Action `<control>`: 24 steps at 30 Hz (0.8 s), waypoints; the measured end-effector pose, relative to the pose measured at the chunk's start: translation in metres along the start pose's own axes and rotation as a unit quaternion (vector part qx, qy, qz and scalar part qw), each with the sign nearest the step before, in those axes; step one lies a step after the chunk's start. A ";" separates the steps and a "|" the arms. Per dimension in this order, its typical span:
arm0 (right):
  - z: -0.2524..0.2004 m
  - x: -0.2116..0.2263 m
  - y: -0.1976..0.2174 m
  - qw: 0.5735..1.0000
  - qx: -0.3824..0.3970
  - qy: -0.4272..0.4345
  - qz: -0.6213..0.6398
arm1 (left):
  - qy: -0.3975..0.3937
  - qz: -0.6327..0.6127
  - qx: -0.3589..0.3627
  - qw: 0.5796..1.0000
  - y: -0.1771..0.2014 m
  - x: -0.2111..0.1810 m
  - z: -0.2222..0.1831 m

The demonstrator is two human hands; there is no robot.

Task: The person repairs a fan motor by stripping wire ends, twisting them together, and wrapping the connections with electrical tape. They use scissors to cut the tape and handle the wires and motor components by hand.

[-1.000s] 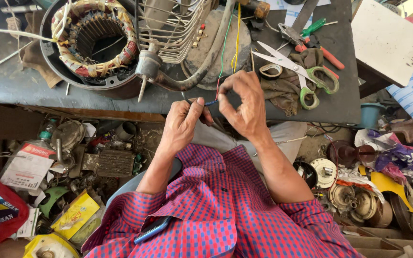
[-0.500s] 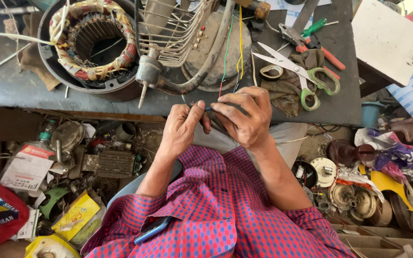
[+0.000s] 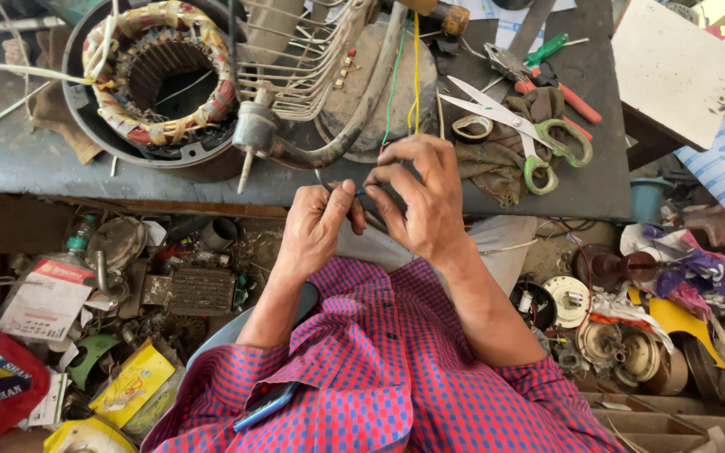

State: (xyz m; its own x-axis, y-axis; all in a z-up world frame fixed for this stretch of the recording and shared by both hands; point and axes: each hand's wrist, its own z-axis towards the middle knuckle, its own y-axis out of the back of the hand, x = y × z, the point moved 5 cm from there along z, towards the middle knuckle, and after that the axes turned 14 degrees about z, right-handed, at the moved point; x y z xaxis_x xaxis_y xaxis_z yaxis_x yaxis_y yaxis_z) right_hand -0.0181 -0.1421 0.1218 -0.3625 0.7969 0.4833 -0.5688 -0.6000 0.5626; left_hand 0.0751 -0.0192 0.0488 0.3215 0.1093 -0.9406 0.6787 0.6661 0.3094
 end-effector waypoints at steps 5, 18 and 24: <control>-0.005 -0.002 0.002 1.000 -0.025 0.001 -0.005 | 0.005 -0.010 0.001 1.000 -0.002 0.002 0.001; -0.021 -0.004 -0.001 0.979 -0.093 0.161 -0.088 | 0.036 -0.180 0.028 0.983 -0.010 0.011 -0.003; -0.019 -0.005 0.002 0.978 -0.087 0.151 -0.119 | 0.032 -0.227 0.036 0.973 -0.014 0.009 0.000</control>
State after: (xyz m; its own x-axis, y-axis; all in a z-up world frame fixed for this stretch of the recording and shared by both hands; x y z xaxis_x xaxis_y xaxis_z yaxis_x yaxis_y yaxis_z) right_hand -0.0318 -0.1457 0.1077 -0.3907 0.9129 0.1182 -0.7709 -0.3947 0.4999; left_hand 0.0684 -0.0272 0.0360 -0.0613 -0.1365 -0.9887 0.7863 0.6036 -0.1321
